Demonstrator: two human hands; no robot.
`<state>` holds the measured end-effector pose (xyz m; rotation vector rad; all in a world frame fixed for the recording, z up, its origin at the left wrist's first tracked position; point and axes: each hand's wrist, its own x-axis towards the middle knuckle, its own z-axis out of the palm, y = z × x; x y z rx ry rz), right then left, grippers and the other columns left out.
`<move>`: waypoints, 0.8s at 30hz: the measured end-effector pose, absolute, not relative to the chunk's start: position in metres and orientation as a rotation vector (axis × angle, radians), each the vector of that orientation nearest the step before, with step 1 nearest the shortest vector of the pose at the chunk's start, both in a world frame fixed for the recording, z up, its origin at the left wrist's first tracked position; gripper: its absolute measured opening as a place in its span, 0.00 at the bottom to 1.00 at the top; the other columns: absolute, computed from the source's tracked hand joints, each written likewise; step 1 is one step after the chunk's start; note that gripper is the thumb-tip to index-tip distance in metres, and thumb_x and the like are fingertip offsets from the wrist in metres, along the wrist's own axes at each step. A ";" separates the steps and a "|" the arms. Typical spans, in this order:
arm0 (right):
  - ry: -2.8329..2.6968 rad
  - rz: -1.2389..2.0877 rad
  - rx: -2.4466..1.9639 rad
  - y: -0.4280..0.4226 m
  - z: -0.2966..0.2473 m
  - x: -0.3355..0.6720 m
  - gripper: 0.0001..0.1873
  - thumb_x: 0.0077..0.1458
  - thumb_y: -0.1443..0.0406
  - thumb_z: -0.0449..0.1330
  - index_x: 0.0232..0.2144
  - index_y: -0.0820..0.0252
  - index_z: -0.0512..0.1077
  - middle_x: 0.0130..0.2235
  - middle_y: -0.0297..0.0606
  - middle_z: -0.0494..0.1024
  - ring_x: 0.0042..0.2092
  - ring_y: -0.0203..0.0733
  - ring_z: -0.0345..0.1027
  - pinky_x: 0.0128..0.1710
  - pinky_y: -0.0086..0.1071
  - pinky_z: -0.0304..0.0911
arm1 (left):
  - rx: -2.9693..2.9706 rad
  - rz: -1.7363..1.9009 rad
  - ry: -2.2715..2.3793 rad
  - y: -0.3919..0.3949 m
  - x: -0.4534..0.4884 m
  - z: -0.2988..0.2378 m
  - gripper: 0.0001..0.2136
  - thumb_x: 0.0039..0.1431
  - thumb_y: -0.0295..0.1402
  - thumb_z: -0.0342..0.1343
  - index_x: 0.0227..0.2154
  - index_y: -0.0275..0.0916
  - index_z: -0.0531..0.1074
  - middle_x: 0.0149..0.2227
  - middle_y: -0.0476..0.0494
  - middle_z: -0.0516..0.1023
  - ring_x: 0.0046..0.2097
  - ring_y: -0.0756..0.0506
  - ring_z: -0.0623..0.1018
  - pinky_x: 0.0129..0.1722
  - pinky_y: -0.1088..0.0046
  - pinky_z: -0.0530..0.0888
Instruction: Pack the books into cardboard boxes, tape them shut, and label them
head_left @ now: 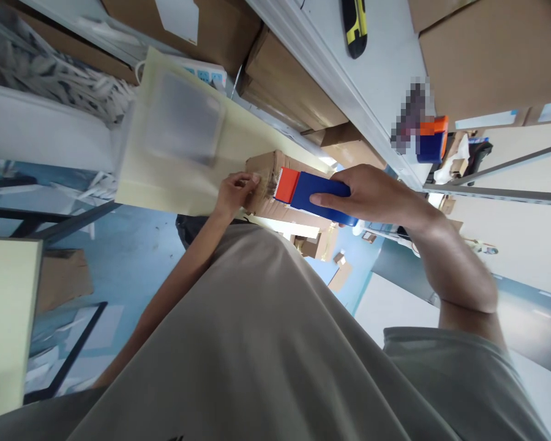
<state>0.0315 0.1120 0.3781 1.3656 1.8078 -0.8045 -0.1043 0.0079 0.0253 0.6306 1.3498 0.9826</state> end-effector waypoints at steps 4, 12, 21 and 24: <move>1.792 -0.846 1.333 0.114 0.377 0.032 0.33 0.65 0.36 0.59 0.28 0.58 0.74 0.22 0.33 0.71 0.25 0.36 0.63 0.29 0.35 0.50 | 0.929 1.078 1.347 0.006 -0.125 0.035 0.47 0.53 0.60 0.70 0.72 0.48 0.62 0.68 0.32 0.71 0.62 0.34 0.77 0.55 0.56 0.79; 1.840 -0.759 1.285 0.115 0.382 0.037 0.32 0.66 0.37 0.59 0.29 0.58 0.75 0.22 0.36 0.70 0.27 0.40 0.65 0.31 0.37 0.51 | 1.612 0.928 0.928 0.041 -0.140 0.100 0.37 0.51 0.62 0.72 0.60 0.50 0.77 0.80 0.46 0.51 0.80 0.23 0.43 0.78 0.36 0.49; 1.828 -0.826 1.323 0.103 0.366 0.087 0.32 0.65 0.37 0.59 0.30 0.57 0.75 0.23 0.35 0.72 0.27 0.40 0.64 0.31 0.37 0.49 | 1.642 0.779 1.011 0.024 -0.142 0.110 0.23 0.64 0.48 0.65 0.59 0.48 0.75 0.78 0.39 0.56 0.79 0.33 0.58 0.75 0.48 0.65; 1.841 -0.866 1.329 0.100 0.364 0.101 0.32 0.64 0.37 0.59 0.29 0.57 0.75 0.23 0.34 0.70 0.27 0.39 0.63 0.31 0.37 0.48 | 1.670 0.769 1.064 0.018 -0.132 0.121 0.22 0.63 0.44 0.66 0.58 0.47 0.74 0.78 0.39 0.56 0.78 0.33 0.59 0.73 0.48 0.67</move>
